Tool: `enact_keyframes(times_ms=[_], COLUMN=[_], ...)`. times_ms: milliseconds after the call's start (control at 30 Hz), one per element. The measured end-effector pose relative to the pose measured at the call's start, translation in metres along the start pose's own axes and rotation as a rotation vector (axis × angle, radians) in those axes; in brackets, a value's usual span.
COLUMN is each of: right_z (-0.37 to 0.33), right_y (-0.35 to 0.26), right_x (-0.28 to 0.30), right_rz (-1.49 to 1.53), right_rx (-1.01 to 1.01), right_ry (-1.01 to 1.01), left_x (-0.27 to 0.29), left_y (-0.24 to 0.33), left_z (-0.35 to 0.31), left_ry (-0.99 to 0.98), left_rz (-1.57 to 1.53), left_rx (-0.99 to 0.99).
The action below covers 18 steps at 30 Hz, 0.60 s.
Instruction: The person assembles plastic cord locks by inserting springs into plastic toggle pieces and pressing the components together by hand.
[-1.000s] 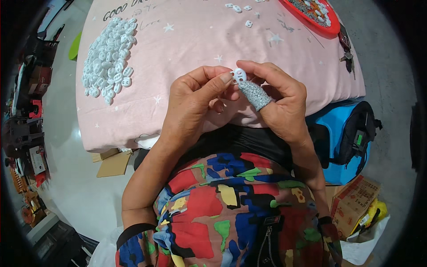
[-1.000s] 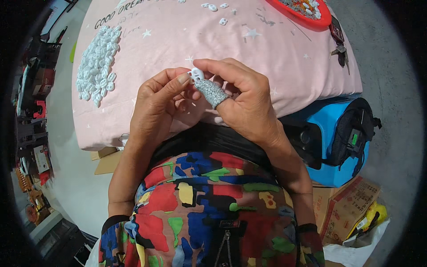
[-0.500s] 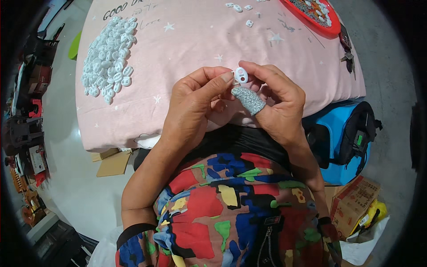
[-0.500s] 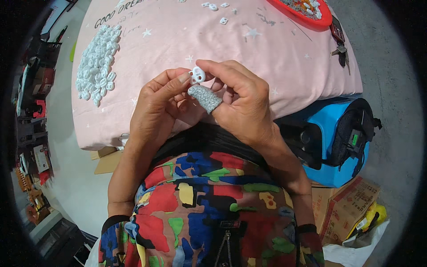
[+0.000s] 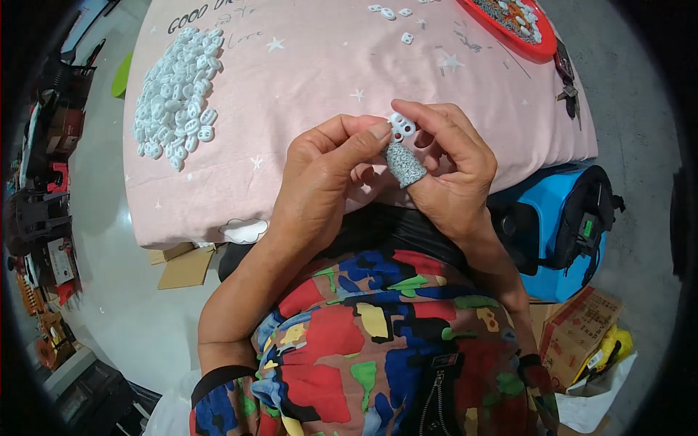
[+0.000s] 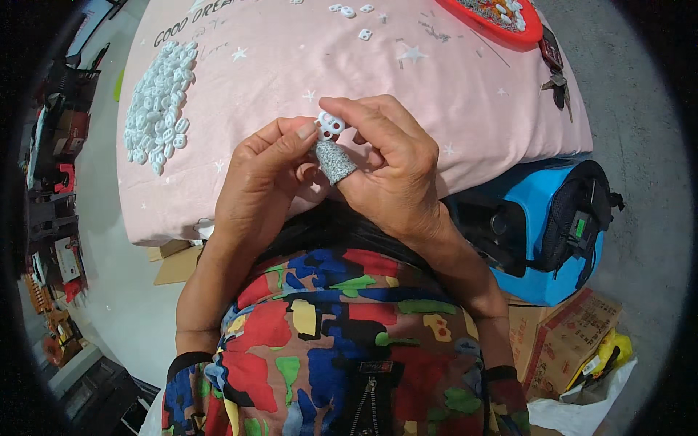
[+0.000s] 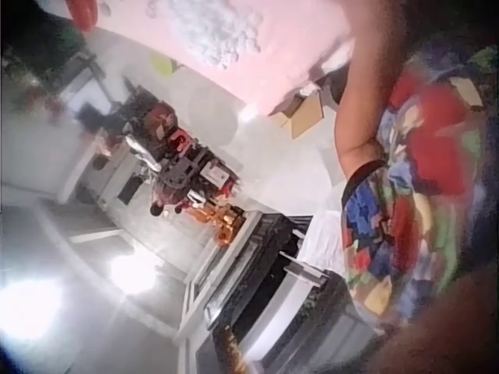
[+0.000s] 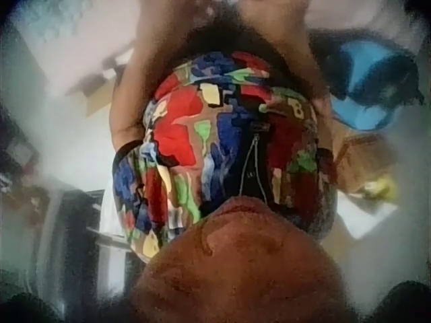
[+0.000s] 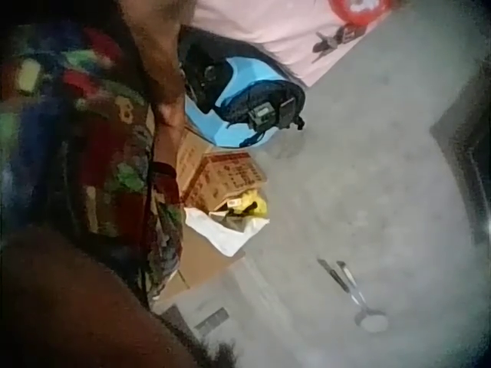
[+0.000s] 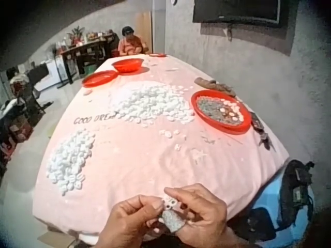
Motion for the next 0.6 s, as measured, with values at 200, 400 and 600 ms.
enact_keyframes(times_ms=[200,400,600], right_z=[0.0004,-0.0005,0.0007], right_y=[-0.0007,0.001,0.0027], right_x=[0.0038,-0.0002,0.0018], right_rz=[-0.024,-0.023,-0.118], right_rx=[-0.055,0.068,0.14], right_ry=[-0.065,-0.076,-0.096], left_x=[0.0079,0.0058,0.0058], left_y=[0.0008,0.0007,0.0006], left_z=[0.0081,0.0101,0.0103], left_ry=[-0.099,-0.035,-0.036], left_rz=[0.149,0.278,0.244], left_rx=[-0.125,-0.256,-0.286])
Point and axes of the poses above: each hand's wrist, its own z-axis towards the middle knuckle, its own x-axis out of the back of the hand, y = z × x, the point moved 2 cm from there along z, towards the middle knuckle, and after that the axes turned 15 degrees about y, right-handed, at the moved point
